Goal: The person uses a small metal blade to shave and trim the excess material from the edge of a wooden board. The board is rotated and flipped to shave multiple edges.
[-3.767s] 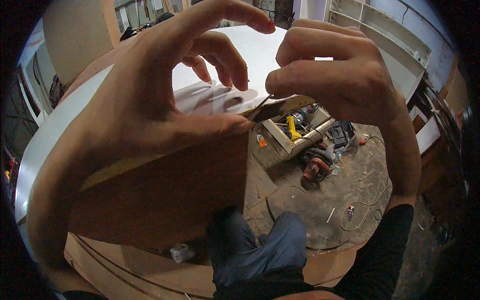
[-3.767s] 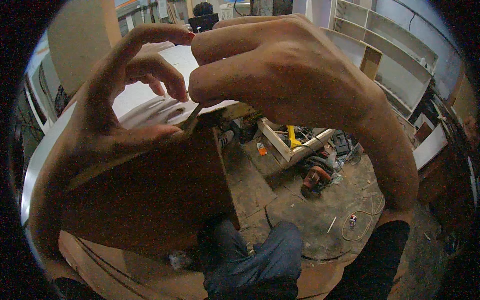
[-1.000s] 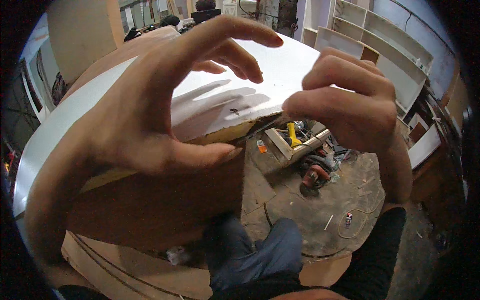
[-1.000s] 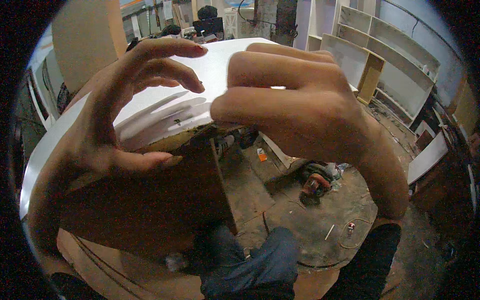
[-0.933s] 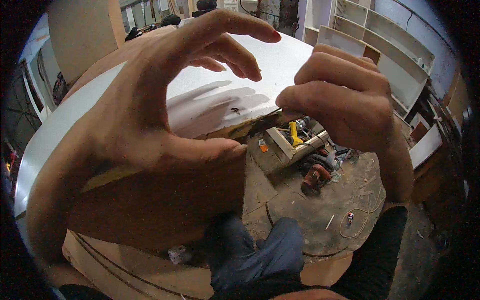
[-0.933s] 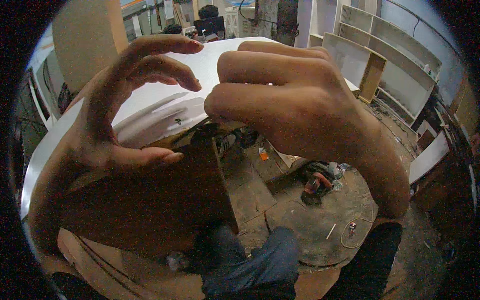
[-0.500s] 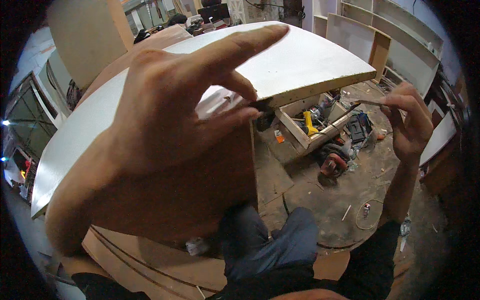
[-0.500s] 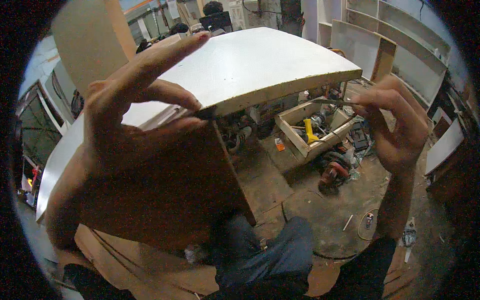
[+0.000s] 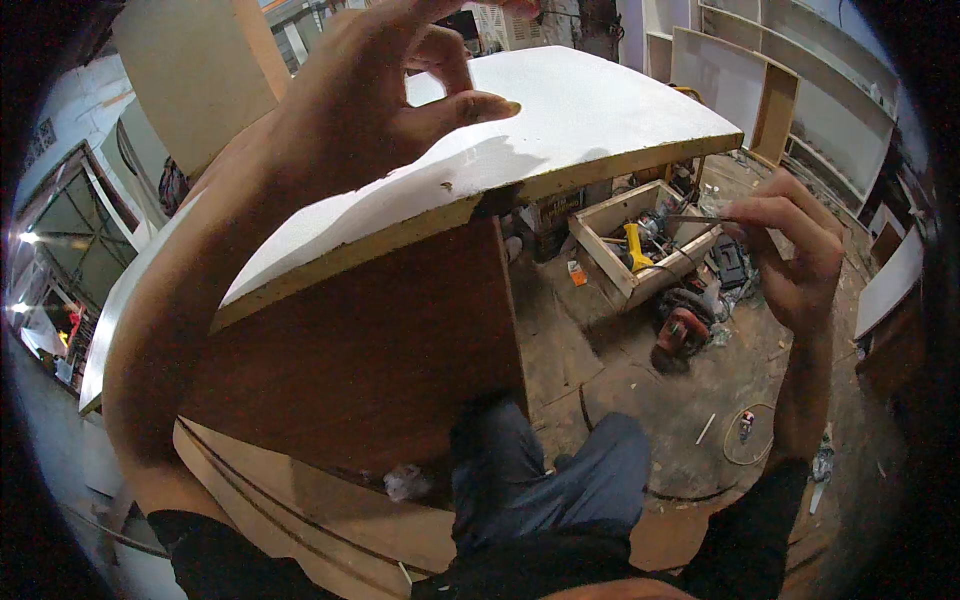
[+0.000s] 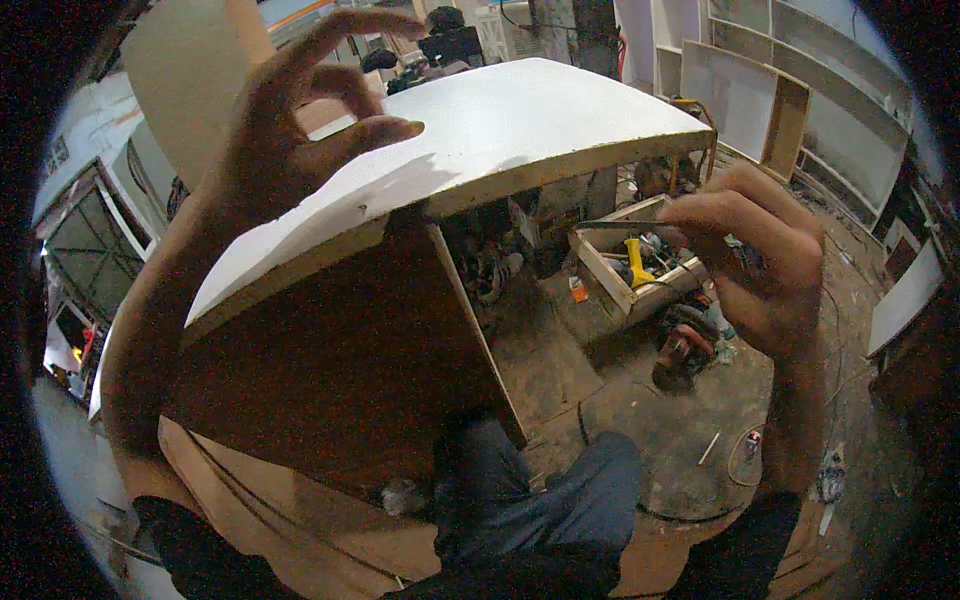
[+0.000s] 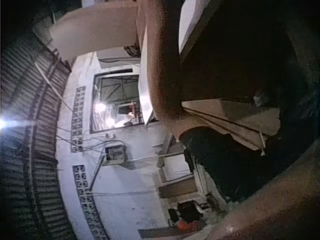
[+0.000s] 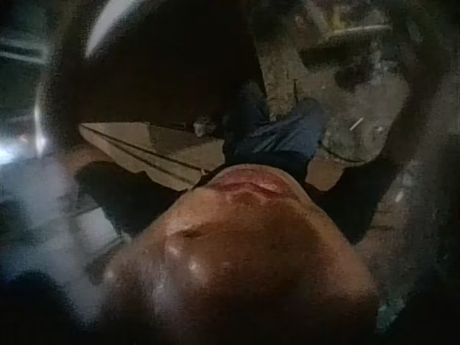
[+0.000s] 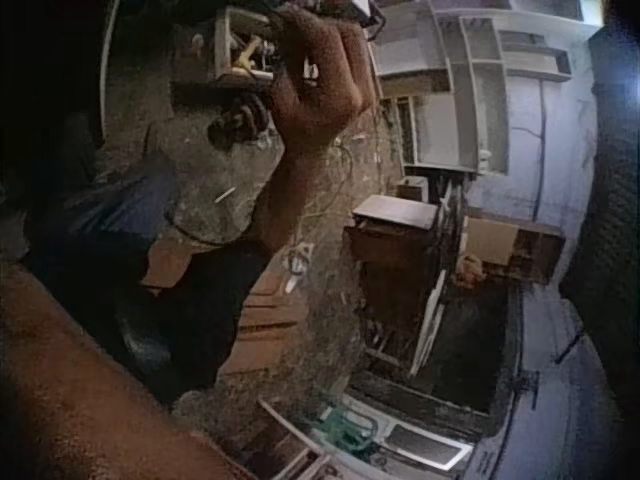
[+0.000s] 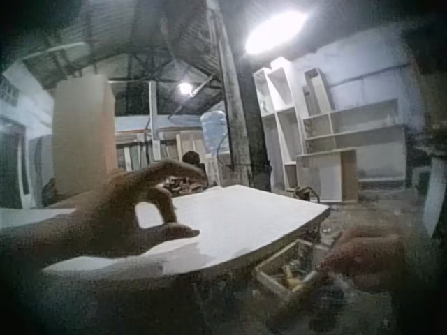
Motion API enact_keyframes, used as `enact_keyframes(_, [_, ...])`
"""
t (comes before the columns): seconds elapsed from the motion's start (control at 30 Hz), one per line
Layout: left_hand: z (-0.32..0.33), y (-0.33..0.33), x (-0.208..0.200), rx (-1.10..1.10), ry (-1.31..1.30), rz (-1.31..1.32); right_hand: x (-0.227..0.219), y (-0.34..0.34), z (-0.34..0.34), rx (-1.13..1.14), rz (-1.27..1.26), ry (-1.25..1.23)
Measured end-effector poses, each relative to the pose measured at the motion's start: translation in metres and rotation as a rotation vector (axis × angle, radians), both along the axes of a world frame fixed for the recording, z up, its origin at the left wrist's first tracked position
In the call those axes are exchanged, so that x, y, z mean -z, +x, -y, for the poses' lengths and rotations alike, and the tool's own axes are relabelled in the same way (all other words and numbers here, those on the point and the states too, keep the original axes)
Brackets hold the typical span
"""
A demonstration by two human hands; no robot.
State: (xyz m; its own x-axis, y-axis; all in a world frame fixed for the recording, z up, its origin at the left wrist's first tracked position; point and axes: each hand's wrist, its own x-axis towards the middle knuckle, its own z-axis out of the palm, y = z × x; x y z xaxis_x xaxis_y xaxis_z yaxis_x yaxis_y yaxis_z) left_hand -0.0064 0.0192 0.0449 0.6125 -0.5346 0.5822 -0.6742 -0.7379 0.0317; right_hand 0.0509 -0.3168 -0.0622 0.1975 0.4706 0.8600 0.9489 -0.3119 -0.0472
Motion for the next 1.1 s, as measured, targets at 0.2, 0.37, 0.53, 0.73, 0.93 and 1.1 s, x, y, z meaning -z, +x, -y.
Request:
enact_keyframes(0.2, [-0.019, 0.013, 0.020, 0.005, -0.105, 0.015, -0.051, 0.014, -0.057, -0.329, 0.168, -0.167])
enact_keyframes(0.37, [-0.023, 0.005, 0.005, 0.179, -0.141, -0.360, -0.073, 0.015, -0.106, -0.397, 0.230, -0.295])
enact_keyframes(0.53, [-0.042, 0.019, 0.015, 0.264, -0.056, -0.393, -0.084, 0.011, -0.124, -0.410, 0.206, -0.390])
enact_keyframes(0.73, [-0.034, 0.012, 0.019, 0.214, 0.002, -0.287, -0.078, 0.022, -0.132, -0.435, 0.282, -0.385])
enact_keyframes(0.93, [-0.035, 0.011, 0.024, 0.156, -0.016, -0.239, -0.079, 0.026, -0.133, -0.433, 0.300, -0.396])
enact_keyframes(1.1, [-0.030, 0.006, 0.016, 0.057, 0.042, -0.326, -0.079, 0.025, -0.138, -0.460, 0.283, -0.401])
